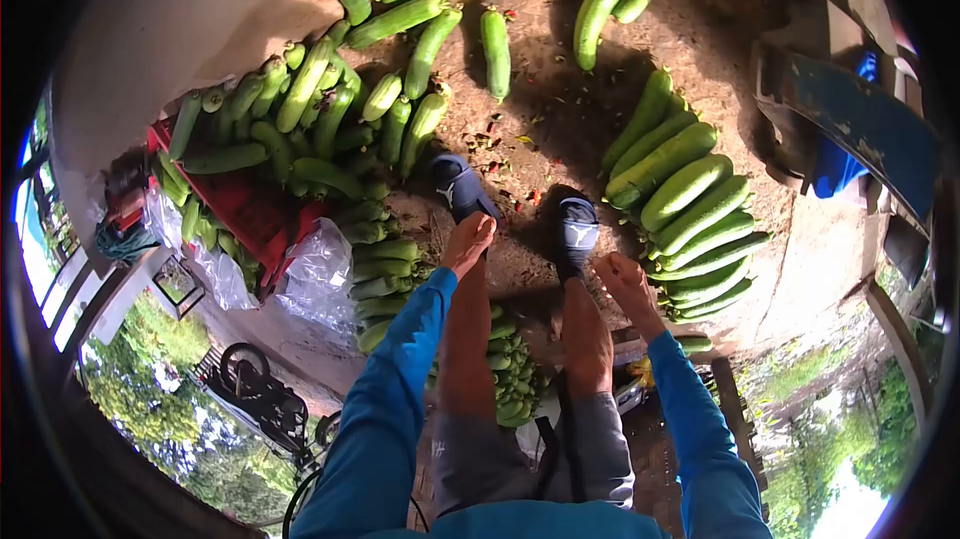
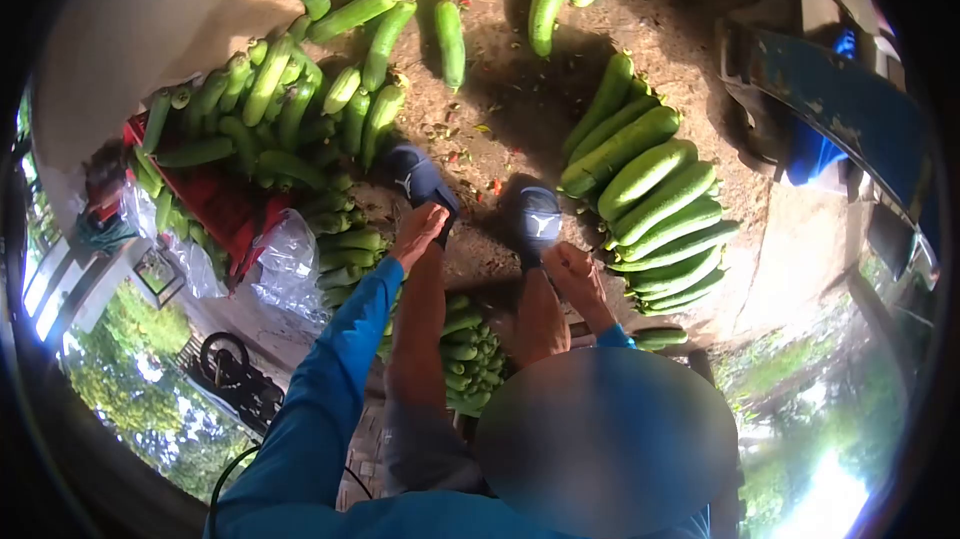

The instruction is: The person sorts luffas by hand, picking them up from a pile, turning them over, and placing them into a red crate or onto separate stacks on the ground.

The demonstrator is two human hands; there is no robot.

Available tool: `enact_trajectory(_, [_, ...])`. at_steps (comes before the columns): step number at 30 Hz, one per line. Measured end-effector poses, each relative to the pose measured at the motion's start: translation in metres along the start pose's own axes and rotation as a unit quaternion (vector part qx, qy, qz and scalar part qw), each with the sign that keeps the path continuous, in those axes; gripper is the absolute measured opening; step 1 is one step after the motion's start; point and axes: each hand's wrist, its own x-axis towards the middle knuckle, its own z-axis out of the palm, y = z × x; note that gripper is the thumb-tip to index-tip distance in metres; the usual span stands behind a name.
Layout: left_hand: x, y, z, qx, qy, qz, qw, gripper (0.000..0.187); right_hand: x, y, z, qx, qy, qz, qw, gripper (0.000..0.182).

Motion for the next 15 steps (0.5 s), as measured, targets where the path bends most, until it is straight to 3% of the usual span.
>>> enact_trajectory(2, [0.014, 0.016, -0.02, -0.118, 0.03, -0.05, 0.991, 0.029, 0.039, -0.019, 0.016, -0.023, -0.009, -0.046, 0.999, 0.029])
enact_trajectory(5, [0.053, 0.008, -0.053, -0.176, 0.022, -0.001, 0.984, 0.028, 0.109, -0.056, 0.035, -0.07, 0.01, -0.109, 0.992, 0.029])
enact_trajectory(6, [0.063, 0.008, -0.068, 0.056, 0.007, 0.059, 0.997, 0.027, 0.134, -0.06, 0.042, -0.091, 0.019, -0.123, 0.988, 0.029])
enact_trajectory(9, [0.086, 0.035, -0.099, 0.156, 0.061, 0.051, 0.985, 0.019, 0.202, -0.093, 0.052, -0.119, 0.039, -0.059, 0.99, 0.025])
enact_trajectory(11, [0.113, 0.024, -0.122, 0.247, 0.079, 0.098, 0.961, 0.014, 0.239, -0.117, 0.059, -0.116, 0.043, -0.032, 0.992, 0.026])
enact_trajectory(12, [0.131, 0.016, -0.135, 0.265, 0.051, 0.04, 0.962, 0.02, 0.256, -0.13, 0.063, -0.122, 0.049, -0.043, 0.99, 0.027])
enact_trajectory(13, [0.15, -0.008, -0.15, 0.367, 0.053, 0.152, 0.916, 0.021, 0.272, -0.142, 0.066, -0.128, 0.055, -0.055, 0.989, 0.028])
enact_trajectory(15, [0.171, 0.003, -0.17, 0.429, 0.088, 0.198, 0.877, 0.022, 0.304, -0.157, 0.069, -0.137, 0.053, -0.071, 0.987, 0.028])
